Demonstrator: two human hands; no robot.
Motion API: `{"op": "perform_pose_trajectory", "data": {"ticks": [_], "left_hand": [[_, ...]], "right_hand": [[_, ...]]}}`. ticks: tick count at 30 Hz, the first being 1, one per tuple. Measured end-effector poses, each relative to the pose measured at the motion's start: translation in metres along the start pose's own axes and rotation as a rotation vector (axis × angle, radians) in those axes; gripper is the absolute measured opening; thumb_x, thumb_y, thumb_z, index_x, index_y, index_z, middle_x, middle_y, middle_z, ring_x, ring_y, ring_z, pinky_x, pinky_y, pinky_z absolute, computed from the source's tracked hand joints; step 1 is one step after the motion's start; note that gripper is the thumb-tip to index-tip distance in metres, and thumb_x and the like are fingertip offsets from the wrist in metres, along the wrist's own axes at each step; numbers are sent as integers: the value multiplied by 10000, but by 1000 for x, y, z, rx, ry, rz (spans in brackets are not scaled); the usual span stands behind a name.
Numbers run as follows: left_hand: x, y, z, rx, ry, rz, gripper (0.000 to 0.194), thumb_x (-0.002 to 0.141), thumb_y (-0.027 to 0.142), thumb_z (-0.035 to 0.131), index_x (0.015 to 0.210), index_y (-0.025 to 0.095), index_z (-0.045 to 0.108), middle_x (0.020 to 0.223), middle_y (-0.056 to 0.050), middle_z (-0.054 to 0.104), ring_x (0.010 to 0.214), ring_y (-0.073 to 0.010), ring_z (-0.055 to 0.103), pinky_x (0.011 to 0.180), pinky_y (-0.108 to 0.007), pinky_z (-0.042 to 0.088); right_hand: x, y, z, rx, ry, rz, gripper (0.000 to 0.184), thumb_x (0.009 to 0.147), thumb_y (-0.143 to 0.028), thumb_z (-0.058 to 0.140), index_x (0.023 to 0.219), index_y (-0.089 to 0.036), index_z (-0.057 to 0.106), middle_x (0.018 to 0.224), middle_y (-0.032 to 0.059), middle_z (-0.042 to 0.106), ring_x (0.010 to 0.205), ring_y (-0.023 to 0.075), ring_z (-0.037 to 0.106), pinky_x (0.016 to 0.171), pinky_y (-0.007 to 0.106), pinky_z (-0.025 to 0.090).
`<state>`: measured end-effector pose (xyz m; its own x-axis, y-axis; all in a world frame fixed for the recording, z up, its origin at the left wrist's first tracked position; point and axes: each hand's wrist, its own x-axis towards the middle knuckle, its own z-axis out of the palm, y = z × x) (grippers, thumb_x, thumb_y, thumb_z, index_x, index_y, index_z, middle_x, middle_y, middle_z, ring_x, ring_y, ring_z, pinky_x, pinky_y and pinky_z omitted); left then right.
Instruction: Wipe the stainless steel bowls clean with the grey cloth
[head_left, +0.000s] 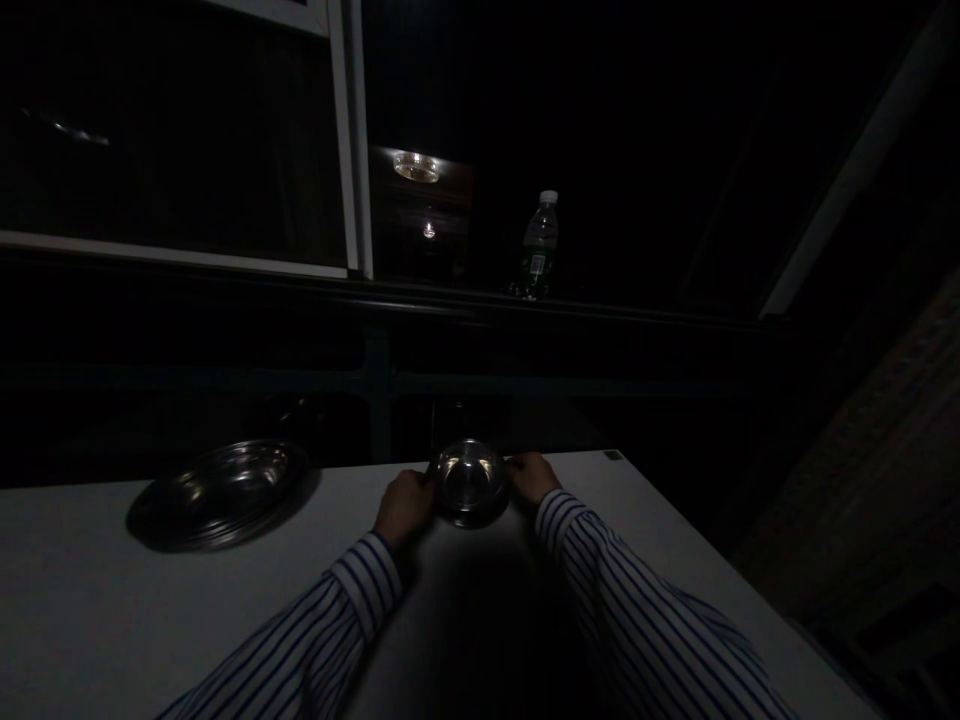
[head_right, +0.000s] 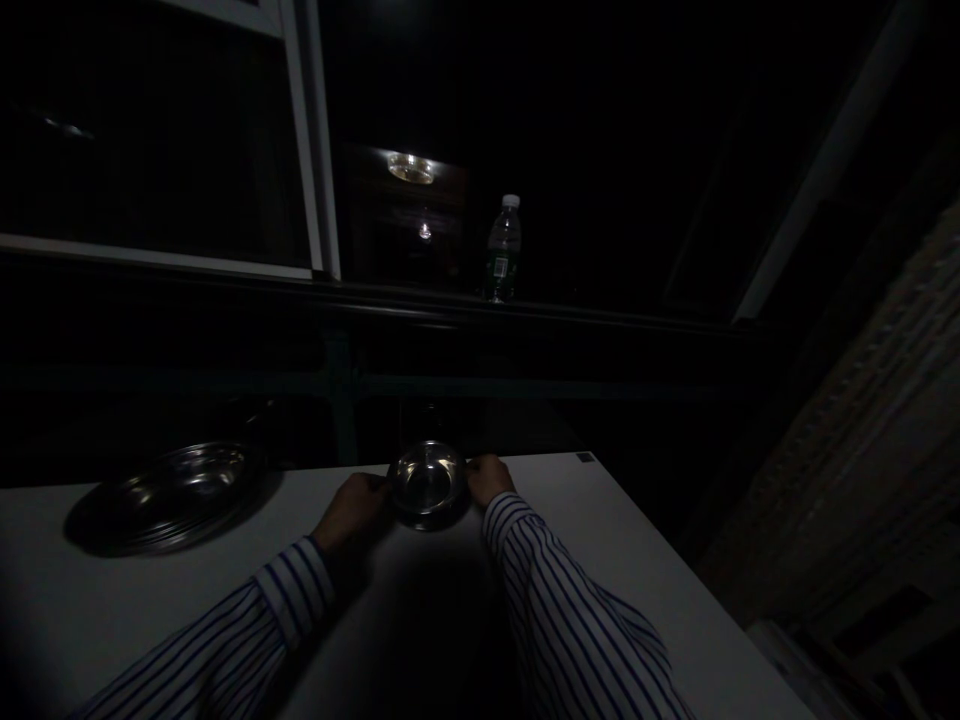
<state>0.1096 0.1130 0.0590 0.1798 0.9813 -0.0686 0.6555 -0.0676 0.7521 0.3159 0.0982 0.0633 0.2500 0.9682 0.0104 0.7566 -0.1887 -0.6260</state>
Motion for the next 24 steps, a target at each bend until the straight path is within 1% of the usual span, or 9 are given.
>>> {"op": "perform_pose_trajectory", "data": {"ticks": [3, 5, 7, 9, 13, 15, 19, 22, 24], "left_hand": [[-1, 1, 4, 168, -4, 0, 339, 801, 325, 426, 824, 91, 671, 840, -195, 694, 829, -258, 639, 626, -286, 404], [-3, 2, 7, 257, 6, 29, 398, 818, 365, 380, 888, 86, 656, 914, -226, 672, 884, -294, 624, 650, -315, 406], [-7, 3, 9, 332, 15, 72, 426, 831, 371, 337, 927, 96, 646, 952, -235, 655, 918, -317, 611, 678, -343, 407], [-10, 5, 10, 394, 14, 106, 397, 827, 335, 339, 931, 106, 646, 946, -231, 649, 908, -326, 613, 689, -362, 410], [-14, 8, 11, 469, 6, 134, 317, 783, 263, 408, 898, 99, 653, 933, -233, 631, 867, -336, 620, 665, -376, 423], [-15, 8, 11, 474, 10, 137, 312, 784, 272, 413, 883, 103, 657, 927, -228, 628, 861, -331, 622, 668, -377, 426], [-12, 4, 9, 414, 46, 111, 360, 817, 309, 360, 877, 115, 658, 944, -219, 637, 875, -315, 621, 701, -374, 422], [-4, -4, 5, 312, 104, 59, 423, 826, 350, 343, 1020, 90, 614, 1054, -240, 616, 968, -312, 592, 742, -362, 413], [3, -9, 3, 219, 118, 19, 459, 808, 381, 385, 1070, 64, 588, 1070, -242, 618, 978, -287, 594, 728, -323, 418]], "right_hand": [[2, 2, 4, -59, -9, 1, 238, 762, -150, 484, 825, -152, 713, 908, 102, 695, 892, 190, 626, 698, 222, 416], [2, 3, 7, -92, -9, -5, 238, 770, -165, 480, 816, -157, 713, 932, 113, 690, 912, 199, 622, 708, 229, 412], [2, 4, 10, -124, -6, -5, 240, 781, -188, 476, 799, -155, 713, 937, 129, 686, 916, 213, 622, 707, 242, 411], [2, 5, 12, -155, 1, 6, 237, 782, -201, 480, 787, -150, 711, 928, 145, 685, 912, 227, 623, 700, 255, 412], [2, 7, 16, -204, 20, 26, 216, 767, -191, 496, 819, -157, 703, 947, 150, 679, 923, 228, 618, 708, 262, 408], [3, 8, 17, -224, 26, 31, 211, 763, -200, 500, 819, -164, 700, 955, 147, 677, 933, 226, 614, 716, 262, 406], [4, 8, 16, -246, 22, 33, 223, 757, -207, 492, 841, -162, 694, 970, 153, 671, 948, 237, 608, 728, 277, 408], [3, 8, 15, -241, 26, 34, 249, 758, -232, 487, 891, -149, 681, 994, 160, 661, 966, 256, 599, 739, 301, 414], [3, 10, 13, -231, 29, 38, 259, 752, -269, 505, 907, -146, 672, 1001, 160, 658, 967, 264, 596, 735, 309, 418]]}}
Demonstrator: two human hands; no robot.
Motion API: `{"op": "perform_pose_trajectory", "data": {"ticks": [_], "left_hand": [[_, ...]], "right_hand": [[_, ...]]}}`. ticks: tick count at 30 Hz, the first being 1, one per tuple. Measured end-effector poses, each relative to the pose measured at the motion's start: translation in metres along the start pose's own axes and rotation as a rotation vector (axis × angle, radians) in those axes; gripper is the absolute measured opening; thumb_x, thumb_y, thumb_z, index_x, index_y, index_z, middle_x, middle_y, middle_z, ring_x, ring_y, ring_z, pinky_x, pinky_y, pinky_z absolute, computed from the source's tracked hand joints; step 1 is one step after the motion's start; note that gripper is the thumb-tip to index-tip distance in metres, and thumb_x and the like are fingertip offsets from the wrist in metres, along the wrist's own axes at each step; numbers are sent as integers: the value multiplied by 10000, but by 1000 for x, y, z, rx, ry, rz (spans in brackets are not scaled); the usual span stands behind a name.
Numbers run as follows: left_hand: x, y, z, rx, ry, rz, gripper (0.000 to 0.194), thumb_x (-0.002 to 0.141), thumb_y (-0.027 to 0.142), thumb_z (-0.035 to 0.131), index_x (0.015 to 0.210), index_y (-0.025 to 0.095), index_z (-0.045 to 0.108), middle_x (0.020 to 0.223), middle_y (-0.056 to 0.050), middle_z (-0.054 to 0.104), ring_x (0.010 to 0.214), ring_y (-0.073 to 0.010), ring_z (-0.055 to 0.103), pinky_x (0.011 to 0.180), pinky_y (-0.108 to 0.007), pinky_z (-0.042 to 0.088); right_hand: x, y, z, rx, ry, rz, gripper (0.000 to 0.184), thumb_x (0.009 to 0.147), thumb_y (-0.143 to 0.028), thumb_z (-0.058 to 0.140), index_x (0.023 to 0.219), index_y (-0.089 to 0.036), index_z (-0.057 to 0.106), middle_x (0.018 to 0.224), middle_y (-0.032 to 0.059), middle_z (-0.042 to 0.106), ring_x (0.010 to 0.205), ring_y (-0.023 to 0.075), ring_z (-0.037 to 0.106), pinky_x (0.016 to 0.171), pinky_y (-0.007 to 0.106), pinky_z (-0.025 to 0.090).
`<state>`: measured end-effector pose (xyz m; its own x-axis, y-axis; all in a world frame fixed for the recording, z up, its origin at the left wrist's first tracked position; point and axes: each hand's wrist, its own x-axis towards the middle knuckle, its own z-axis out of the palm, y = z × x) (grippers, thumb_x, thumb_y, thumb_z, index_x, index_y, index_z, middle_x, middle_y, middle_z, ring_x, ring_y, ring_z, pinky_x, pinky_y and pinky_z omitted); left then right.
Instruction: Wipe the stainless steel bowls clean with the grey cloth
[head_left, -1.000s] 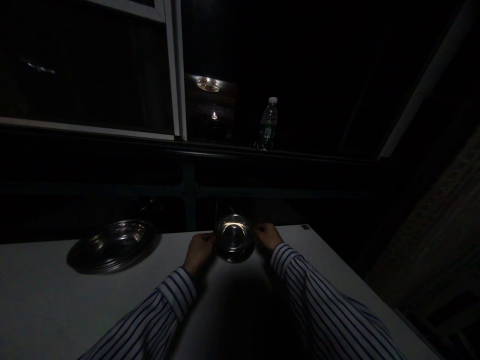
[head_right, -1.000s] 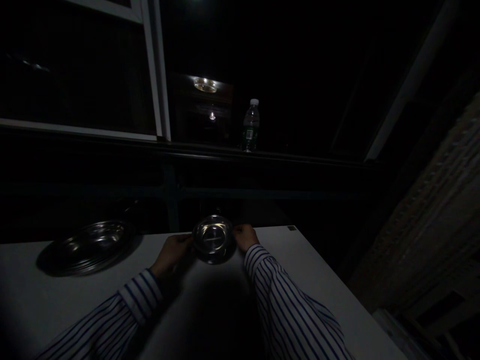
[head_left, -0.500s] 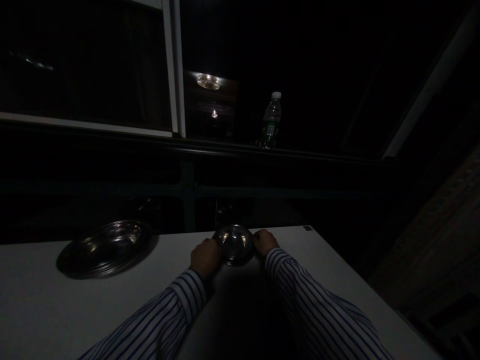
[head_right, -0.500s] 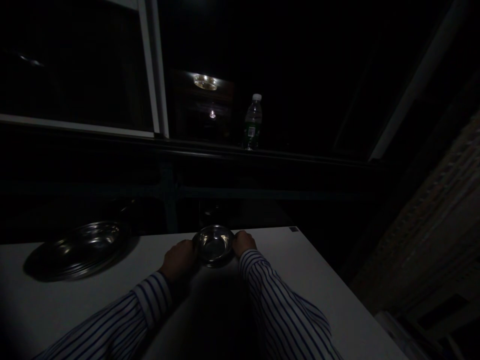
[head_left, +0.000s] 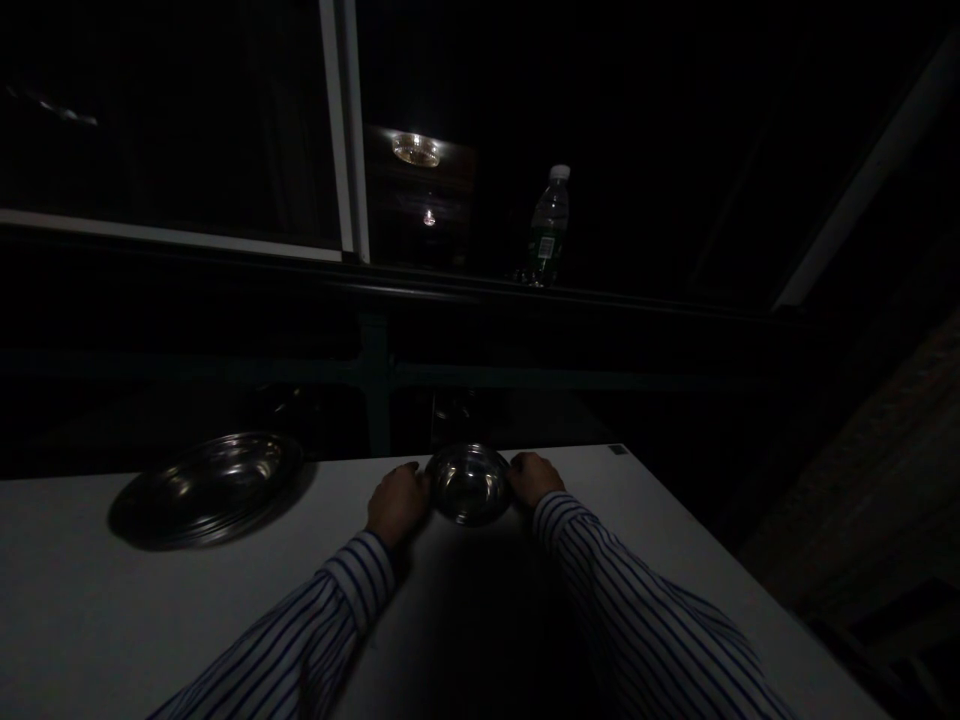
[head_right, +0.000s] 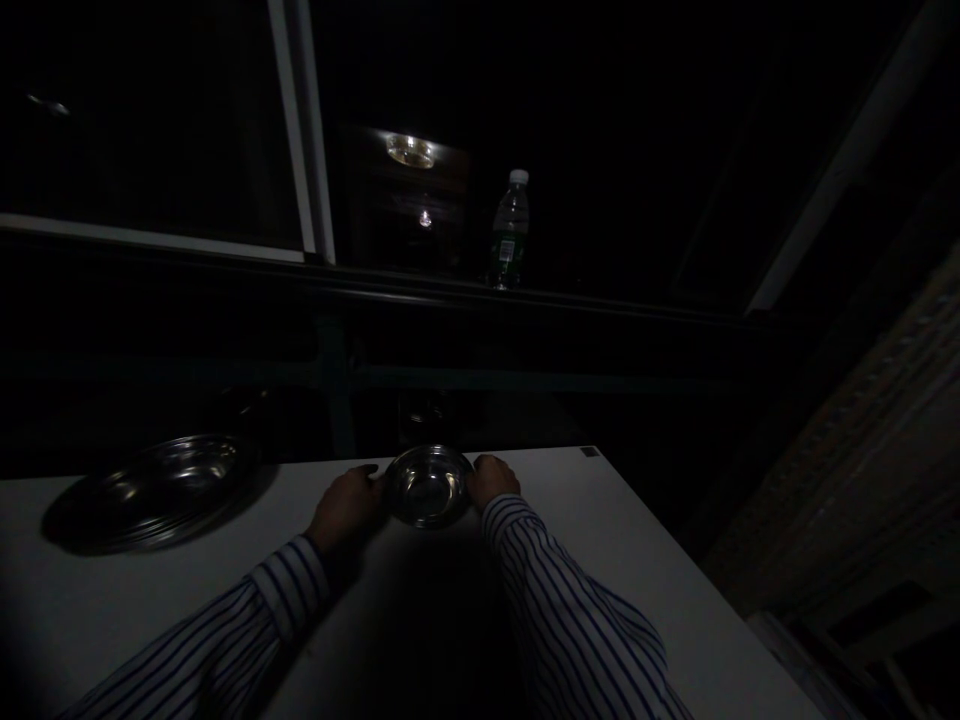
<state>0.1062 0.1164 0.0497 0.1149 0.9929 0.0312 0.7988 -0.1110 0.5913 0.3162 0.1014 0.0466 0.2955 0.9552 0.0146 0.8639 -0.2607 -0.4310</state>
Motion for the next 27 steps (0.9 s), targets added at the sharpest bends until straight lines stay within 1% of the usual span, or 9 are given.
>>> {"op": "perform_pose_trajectory", "data": {"ticks": [1, 3, 5, 8, 12, 16, 21, 27], "left_hand": [[3, -3, 1, -51, -14, -12, 453, 797, 392, 407, 1034, 61, 606, 1017, -228, 645, 928, -265, 615, 693, -296, 423], [7, -8, 3, -145, -47, -27, 402, 771, 399, 452, 871, 69, 658, 839, -189, 688, 764, -230, 643, 600, -267, 415], [9, -11, 6, -227, -75, -31, 336, 740, 383, 499, 703, 92, 663, 668, -137, 678, 615, -194, 620, 528, -253, 388], [9, -12, 10, -323, -96, -38, 259, 693, 338, 556, 591, 116, 640, 548, -84, 637, 510, -157, 566, 477, -242, 351], [9, -10, 12, -414, -104, -63, 190, 642, 289, 603, 550, 124, 625, 471, -51, 588, 470, -144, 527, 454, -239, 327], [10, -6, 14, -473, -114, -66, 173, 632, 273, 604, 553, 121, 628, 462, -38, 574, 453, -135, 505, 452, -240, 326], [8, 10, 24, -517, -165, -40, 204, 655, 294, 584, 573, 114, 633, 487, -35, 580, 440, -114, 480, 439, -229, 318], [5, 38, 46, -535, -248, 21, 228, 666, 307, 573, 563, 110, 625, 469, -24, 556, 431, -110, 461, 427, -228, 293]], "right_hand": [[0, 1, 0, 7, -1, 1, 261, 742, -285, 522, 909, -149, 669, 998, 154, 659, 961, 262, 598, 729, 307, 421], [1, 3, 0, 22, -7, 3, 260, 716, -302, 558, 905, -159, 665, 981, 138, 666, 938, 251, 606, 715, 295, 424], [1, 5, 2, 37, -13, 5, 244, 696, -298, 580, 884, -168, 666, 960, 129, 673, 913, 243, 615, 697, 287, 425], [2, 5, 4, 60, -17, 5, 193, 691, -289, 584, 816, -172, 673, 926, 129, 679, 884, 238, 622, 673, 281, 423], [3, 4, 5, 102, -22, 7, 147, 692, -282, 581, 724, -171, 674, 871, 125, 688, 851, 229, 627, 644, 267, 412], [5, 12, -1, 159, -36, -1, 135, 699, -229, 560, 705, -164, 679, 824, 105, 693, 811, 207, 631, 635, 251, 408], [6, 39, -17, 264, -57, -27, 190, 716, -166, 514, 759, -134, 696, 817, 89, 694, 792, 180, 630, 656, 231, 426], [-3, 80, -34, 374, -49, -11, 256, 743, -139, 453, 792, -125, 704, 790, 64, 700, 777, 164, 632, 689, 234, 442]]}}
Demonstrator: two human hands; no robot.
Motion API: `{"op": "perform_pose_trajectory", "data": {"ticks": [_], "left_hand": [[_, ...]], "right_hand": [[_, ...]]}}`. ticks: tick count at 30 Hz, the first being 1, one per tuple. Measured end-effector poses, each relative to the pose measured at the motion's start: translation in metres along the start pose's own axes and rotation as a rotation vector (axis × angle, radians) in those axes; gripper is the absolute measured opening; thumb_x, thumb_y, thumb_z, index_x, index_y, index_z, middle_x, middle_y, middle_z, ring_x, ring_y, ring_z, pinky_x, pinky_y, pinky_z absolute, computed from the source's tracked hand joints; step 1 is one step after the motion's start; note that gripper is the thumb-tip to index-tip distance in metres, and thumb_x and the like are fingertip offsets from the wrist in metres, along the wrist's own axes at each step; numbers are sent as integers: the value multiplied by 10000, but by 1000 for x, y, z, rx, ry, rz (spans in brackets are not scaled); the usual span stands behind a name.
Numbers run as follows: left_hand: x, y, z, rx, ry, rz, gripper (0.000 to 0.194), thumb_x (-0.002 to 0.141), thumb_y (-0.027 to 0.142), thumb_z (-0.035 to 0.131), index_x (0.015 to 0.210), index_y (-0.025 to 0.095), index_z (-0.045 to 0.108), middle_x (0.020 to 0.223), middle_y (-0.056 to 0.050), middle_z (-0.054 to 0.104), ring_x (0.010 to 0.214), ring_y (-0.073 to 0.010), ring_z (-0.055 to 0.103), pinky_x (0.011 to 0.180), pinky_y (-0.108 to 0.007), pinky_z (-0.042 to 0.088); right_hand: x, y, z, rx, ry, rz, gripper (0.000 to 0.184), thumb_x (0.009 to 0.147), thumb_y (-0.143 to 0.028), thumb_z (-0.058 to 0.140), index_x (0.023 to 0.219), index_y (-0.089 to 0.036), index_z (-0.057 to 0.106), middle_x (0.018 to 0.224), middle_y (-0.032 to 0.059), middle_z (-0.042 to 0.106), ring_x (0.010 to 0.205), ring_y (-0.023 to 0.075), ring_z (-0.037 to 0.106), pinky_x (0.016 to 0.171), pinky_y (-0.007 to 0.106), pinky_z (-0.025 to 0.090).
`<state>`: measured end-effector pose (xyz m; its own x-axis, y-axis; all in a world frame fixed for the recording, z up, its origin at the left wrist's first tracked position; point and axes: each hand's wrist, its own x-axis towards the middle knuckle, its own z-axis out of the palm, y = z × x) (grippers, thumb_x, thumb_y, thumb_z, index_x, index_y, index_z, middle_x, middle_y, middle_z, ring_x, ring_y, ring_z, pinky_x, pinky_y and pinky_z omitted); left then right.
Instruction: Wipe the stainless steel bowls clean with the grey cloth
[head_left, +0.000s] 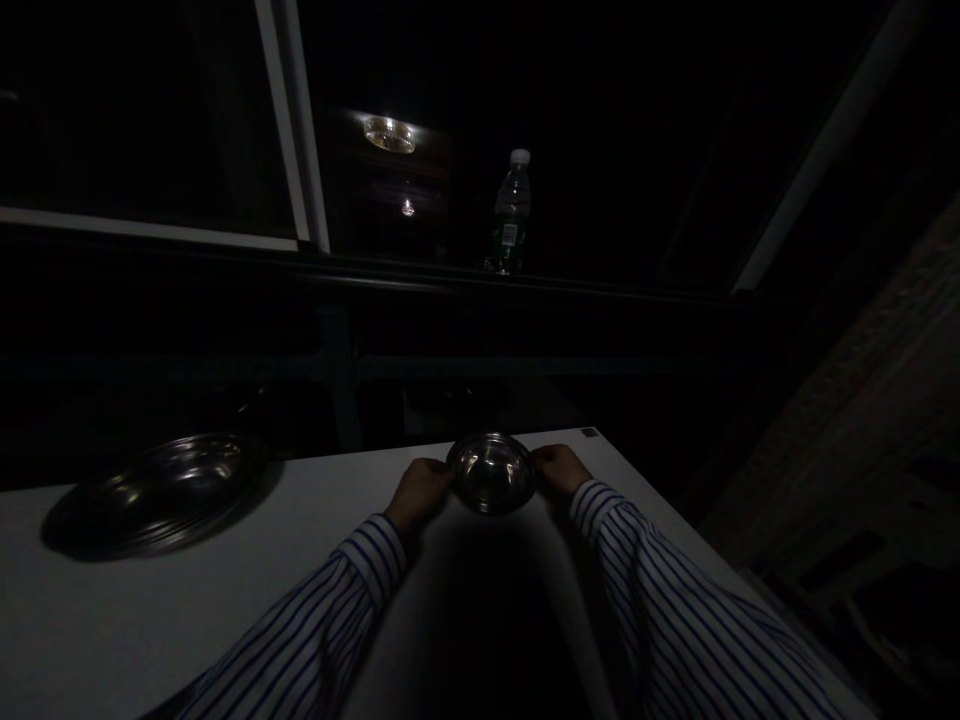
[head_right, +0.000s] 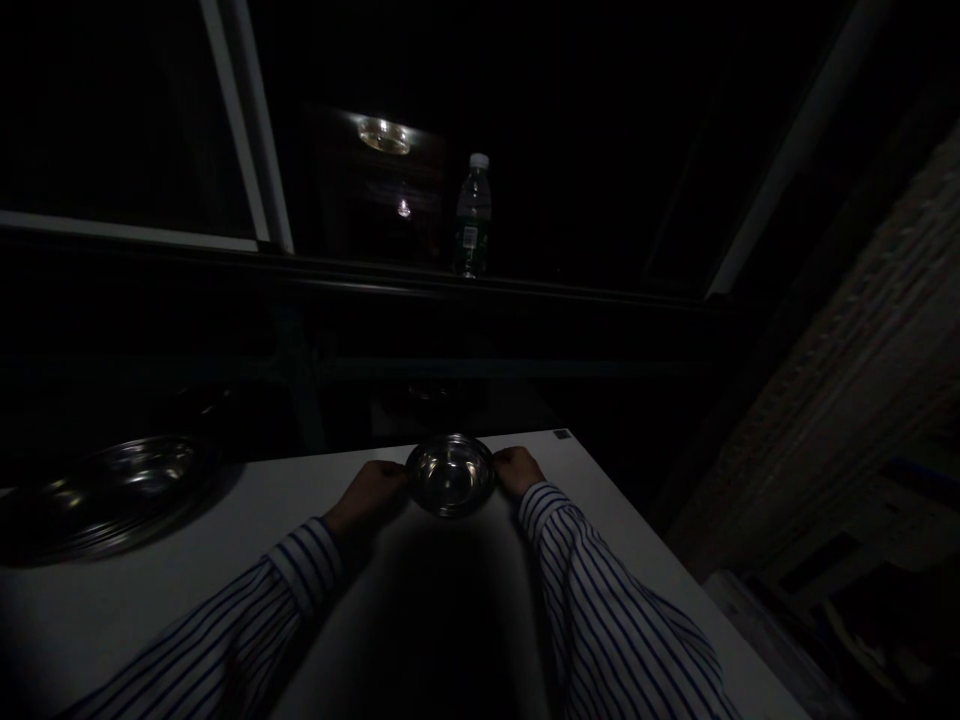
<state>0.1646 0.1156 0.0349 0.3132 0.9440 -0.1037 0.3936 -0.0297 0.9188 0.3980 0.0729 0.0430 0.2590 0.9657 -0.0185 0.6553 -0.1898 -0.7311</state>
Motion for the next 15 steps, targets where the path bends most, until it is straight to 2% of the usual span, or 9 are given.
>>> {"op": "perform_pose_trajectory", "data": {"ticks": [7, 15], "left_hand": [[3, 8, 30, 30, -71, 33, 212, 691, 263, 537, 561, 119, 623, 454, -10, 530, 414, -96, 428, 427, -222, 282], [7, 9, 41, 77, -90, 43, 203, 692, 202, 485, 581, 108, 626, 496, -25, 547, 431, -97, 433, 430, -220, 275]], "right_hand": [[-7, 31, -15, 48, 63, 51, 248, 714, -124, 468, 783, -139, 706, 772, 57, 700, 765, 170, 635, 709, 248, 450], [-8, 43, -17, 54, 94, 79, 238, 705, -123, 482, 761, -151, 711, 772, 50, 701, 784, 169, 634, 723, 244, 450]]}}
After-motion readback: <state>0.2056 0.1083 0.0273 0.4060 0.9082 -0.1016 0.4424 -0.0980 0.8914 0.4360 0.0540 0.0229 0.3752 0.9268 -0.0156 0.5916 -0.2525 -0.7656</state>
